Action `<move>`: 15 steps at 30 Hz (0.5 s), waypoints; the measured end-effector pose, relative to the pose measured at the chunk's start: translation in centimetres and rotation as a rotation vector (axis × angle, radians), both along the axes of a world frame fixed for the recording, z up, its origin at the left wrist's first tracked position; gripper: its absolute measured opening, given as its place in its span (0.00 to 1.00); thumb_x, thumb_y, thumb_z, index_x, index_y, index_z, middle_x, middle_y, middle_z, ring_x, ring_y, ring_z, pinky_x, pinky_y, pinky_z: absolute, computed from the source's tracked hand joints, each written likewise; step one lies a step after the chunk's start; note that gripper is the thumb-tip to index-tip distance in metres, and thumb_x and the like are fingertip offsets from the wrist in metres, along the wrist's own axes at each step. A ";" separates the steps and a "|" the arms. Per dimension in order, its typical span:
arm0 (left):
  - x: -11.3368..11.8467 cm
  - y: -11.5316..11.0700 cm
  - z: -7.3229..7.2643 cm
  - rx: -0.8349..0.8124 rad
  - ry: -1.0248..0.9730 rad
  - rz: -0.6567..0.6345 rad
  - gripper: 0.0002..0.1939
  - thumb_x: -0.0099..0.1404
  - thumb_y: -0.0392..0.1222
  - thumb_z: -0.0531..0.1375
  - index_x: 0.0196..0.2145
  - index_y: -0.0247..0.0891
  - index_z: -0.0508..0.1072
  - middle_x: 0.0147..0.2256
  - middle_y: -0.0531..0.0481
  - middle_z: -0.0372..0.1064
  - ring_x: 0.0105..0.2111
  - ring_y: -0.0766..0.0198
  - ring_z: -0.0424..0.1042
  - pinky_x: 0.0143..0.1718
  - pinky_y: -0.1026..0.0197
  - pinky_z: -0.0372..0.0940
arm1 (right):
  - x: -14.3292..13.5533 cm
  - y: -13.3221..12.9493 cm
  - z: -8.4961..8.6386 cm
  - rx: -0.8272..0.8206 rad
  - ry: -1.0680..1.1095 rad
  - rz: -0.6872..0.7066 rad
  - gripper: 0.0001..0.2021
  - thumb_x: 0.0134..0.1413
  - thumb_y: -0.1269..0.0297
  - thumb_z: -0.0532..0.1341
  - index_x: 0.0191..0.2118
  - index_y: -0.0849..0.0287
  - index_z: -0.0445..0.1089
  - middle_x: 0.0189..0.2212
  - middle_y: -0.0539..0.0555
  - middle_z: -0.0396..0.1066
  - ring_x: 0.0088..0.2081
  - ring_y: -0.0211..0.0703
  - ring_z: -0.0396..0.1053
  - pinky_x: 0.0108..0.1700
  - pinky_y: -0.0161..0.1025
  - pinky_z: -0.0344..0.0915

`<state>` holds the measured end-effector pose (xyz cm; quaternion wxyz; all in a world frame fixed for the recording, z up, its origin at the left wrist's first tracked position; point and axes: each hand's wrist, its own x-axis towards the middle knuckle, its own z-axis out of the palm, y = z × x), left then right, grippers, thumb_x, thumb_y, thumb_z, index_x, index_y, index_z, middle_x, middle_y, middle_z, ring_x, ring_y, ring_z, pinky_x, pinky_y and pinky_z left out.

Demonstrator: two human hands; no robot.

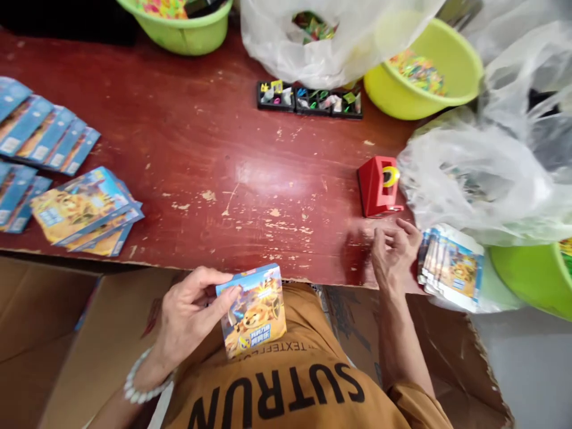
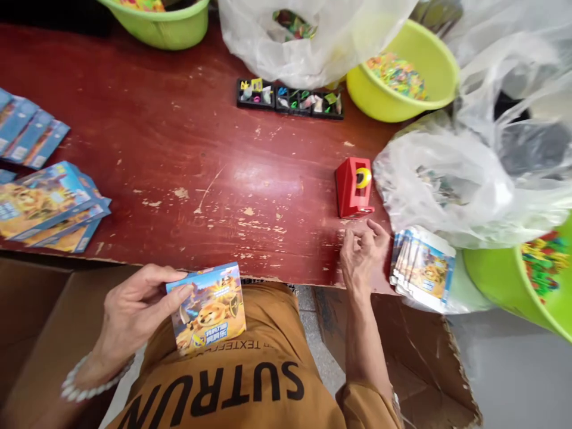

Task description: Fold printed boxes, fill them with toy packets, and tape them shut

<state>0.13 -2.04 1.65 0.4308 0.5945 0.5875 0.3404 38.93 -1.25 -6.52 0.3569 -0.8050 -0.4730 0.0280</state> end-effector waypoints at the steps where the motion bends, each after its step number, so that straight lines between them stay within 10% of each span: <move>1: 0.1 0.2 0.2 0.006 -0.018 0.025 0.04 0.59 0.43 0.69 0.32 0.42 0.80 0.28 0.54 0.80 0.24 0.65 0.77 0.24 0.70 0.72 | -1.3 -0.4 0.5 0.037 0.114 0.004 0.15 0.61 0.49 0.61 0.35 0.56 0.71 0.46 0.63 0.72 0.45 0.52 0.72 0.45 0.52 0.72; 4: 0.8 1.1 0.7 0.050 -0.055 0.103 0.06 0.58 0.41 0.70 0.32 0.41 0.79 0.28 0.53 0.79 0.25 0.66 0.77 0.26 0.69 0.73 | -6.0 -0.7 3.5 0.068 0.535 0.206 0.14 0.60 0.49 0.66 0.37 0.55 0.76 0.27 0.51 0.73 0.28 0.42 0.69 0.34 0.42 0.71; 9: 2.7 2.7 0.4 0.131 -0.075 0.125 0.10 0.60 0.46 0.70 0.37 0.39 0.77 0.32 0.51 0.80 0.28 0.64 0.79 0.29 0.65 0.75 | -13.1 0.2 8.5 0.085 0.810 0.582 0.07 0.62 0.56 0.68 0.41 0.50 0.81 0.29 0.51 0.79 0.29 0.41 0.73 0.35 0.41 0.75; 15: 4.2 3.2 -0.6 0.447 0.045 -0.039 0.11 0.68 0.34 0.65 0.48 0.43 0.76 0.42 0.52 0.81 0.37 0.66 0.81 0.40 0.66 0.76 | -15.9 1.9 8.7 0.075 0.809 0.782 0.15 0.64 0.61 0.67 0.55 0.47 0.79 0.31 0.48 0.78 0.31 0.40 0.74 0.38 0.42 0.75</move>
